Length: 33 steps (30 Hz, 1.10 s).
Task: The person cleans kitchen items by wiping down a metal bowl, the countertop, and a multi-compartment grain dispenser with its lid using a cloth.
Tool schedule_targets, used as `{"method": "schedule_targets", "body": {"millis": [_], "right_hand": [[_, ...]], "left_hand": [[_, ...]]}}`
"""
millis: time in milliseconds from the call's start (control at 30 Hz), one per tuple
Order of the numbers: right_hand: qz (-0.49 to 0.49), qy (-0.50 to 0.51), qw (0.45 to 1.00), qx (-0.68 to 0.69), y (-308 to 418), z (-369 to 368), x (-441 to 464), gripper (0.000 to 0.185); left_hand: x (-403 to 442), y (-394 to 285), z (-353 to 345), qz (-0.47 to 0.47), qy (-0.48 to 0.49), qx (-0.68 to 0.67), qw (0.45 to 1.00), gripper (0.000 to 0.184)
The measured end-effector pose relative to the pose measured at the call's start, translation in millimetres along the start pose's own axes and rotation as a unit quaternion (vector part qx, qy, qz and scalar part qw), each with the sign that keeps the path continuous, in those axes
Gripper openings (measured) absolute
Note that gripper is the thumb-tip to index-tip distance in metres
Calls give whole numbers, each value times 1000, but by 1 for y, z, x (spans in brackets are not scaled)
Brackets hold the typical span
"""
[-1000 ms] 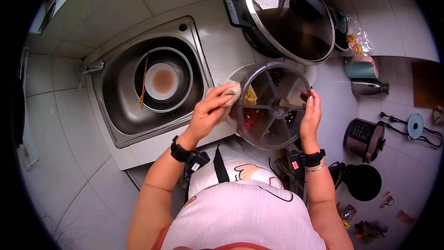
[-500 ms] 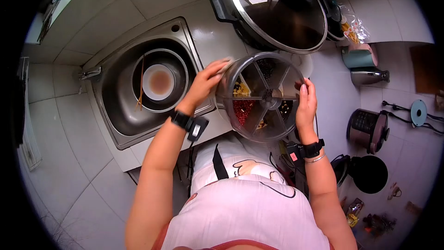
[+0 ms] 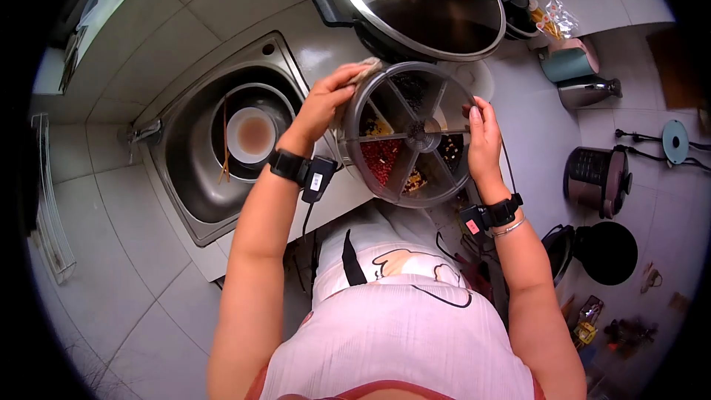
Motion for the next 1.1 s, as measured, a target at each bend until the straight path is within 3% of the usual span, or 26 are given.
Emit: {"method": "schedule_targets", "body": {"millis": [67,133,267,333,400,433,467,533,600,833,967,1100], "right_hand": [[0,-4,1000,9,-3,0,1,33],[0,-6,1000,20,-6,0,2,33],[0,-34,999,37,-3,-2,0,31],[-7,-48,998,46,-7,-1,0,29],[1,-36,999,38,-8,-1,0,28],[1,-38,998,45,-8,-2,0,28],[-3,-45,998,46,-7,-1,0,28],[21,-48,998,21,-3,-2,-2,29],[10,-48,999,24,-2,-1,-2,30],[5,-44,999,15,6,-1,-5,31],[18,-47,999,14,8,0,-5,31],[14,-40,999,26,10,0,-6,31]], "left_hand": [[5,-9,-7,-24,27,8,999,37],[-4,-26,-9,-102,23,122,987,36],[-63,-21,-7,-110,-107,175,973,36],[-97,-10,-11,-70,-170,148,972,36],[-130,15,-6,-3,-196,103,975,36],[-137,3,-11,-35,-192,129,972,32],[-140,-3,-11,-34,-184,132,974,32],[-143,-24,-9,-131,-151,291,935,33],[-117,-67,-27,-305,-62,505,805,37],[-70,-105,-57,-295,146,639,696,36],[-60,-106,-67,-264,216,681,648,37],[-59,-106,-76,-280,221,706,612,37]]}}
Point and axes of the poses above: each hand's wrist, its own x-axis towards the middle knuckle, its own z-axis out of the back of the hand, y = z × x, the point moved 3 cm from there along x, towards the middle knuckle, and after that the axes turned 10 degrees about -y, right-handed, at the moved point
